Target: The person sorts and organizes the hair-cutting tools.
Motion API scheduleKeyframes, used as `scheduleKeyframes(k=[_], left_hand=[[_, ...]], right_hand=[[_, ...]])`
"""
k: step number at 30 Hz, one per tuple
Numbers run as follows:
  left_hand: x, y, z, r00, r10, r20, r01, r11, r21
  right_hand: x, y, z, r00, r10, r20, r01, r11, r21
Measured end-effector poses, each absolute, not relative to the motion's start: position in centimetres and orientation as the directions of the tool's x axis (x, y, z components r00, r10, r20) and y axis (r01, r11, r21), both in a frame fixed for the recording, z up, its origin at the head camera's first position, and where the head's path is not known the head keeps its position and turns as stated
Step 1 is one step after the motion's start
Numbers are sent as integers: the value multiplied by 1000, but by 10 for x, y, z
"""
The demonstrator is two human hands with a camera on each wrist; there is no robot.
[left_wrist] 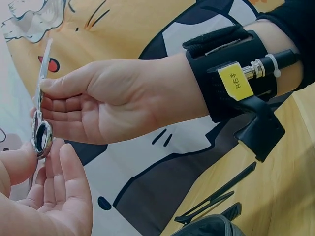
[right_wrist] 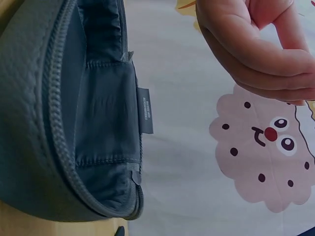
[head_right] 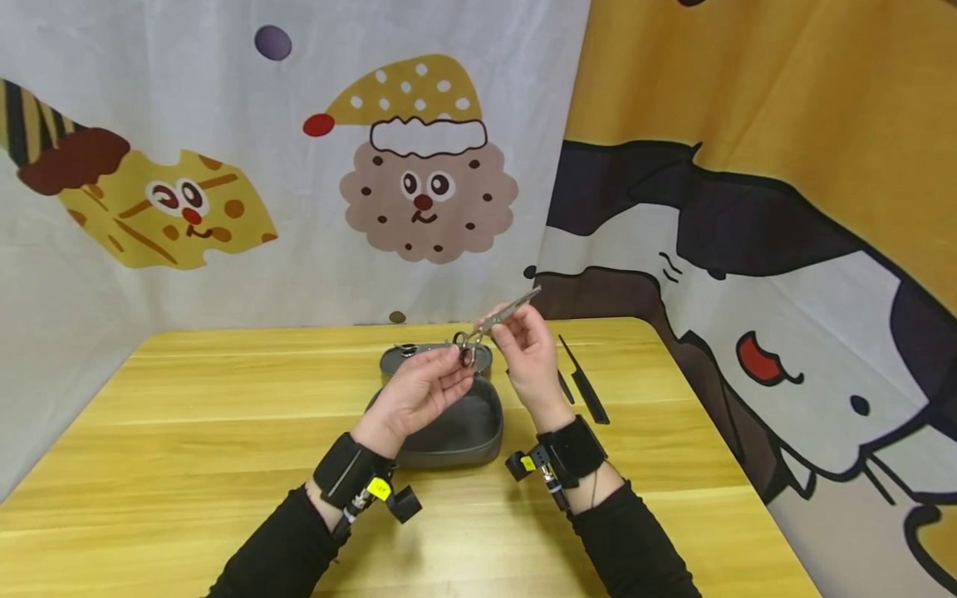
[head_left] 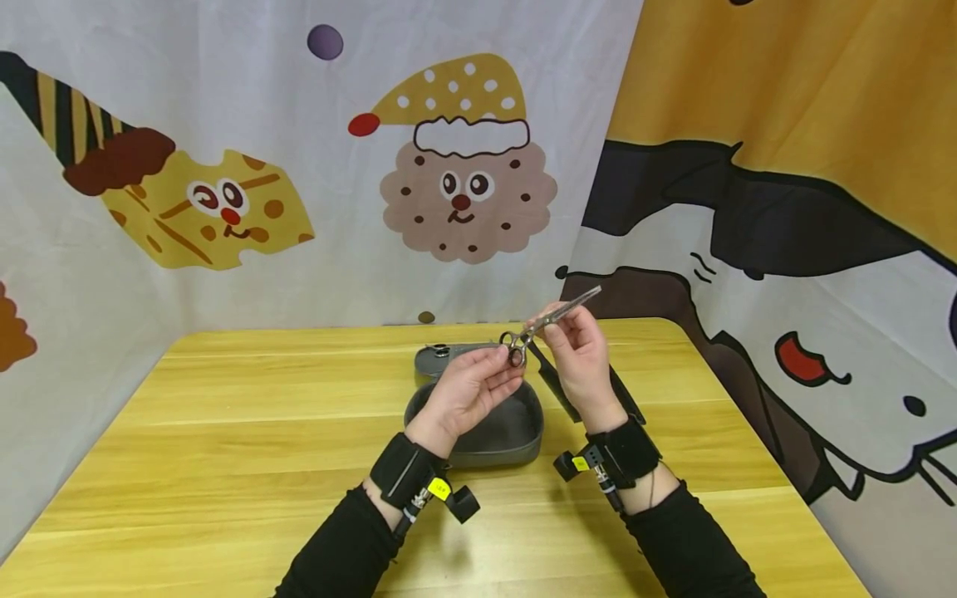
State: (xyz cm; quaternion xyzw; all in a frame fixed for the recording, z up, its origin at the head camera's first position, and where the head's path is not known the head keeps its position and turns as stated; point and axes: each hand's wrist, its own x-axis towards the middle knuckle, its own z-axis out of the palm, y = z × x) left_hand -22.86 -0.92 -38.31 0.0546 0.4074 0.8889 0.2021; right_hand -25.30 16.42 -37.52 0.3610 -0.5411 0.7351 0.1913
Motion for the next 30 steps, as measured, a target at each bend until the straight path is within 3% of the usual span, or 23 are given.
scheduleKeyframes(k=[17, 30], left_hand=[[-231, -14, -385, -957, 289, 1, -180, -601, 779], [-231, -16, -388, -980, 179, 84, -30, -554, 832]], right_hand=[[-253, 162, -384, -679, -135, 722, -602, -460, -652], [-251, 165, -390, -729, -114, 675, -610, -340, -716]])
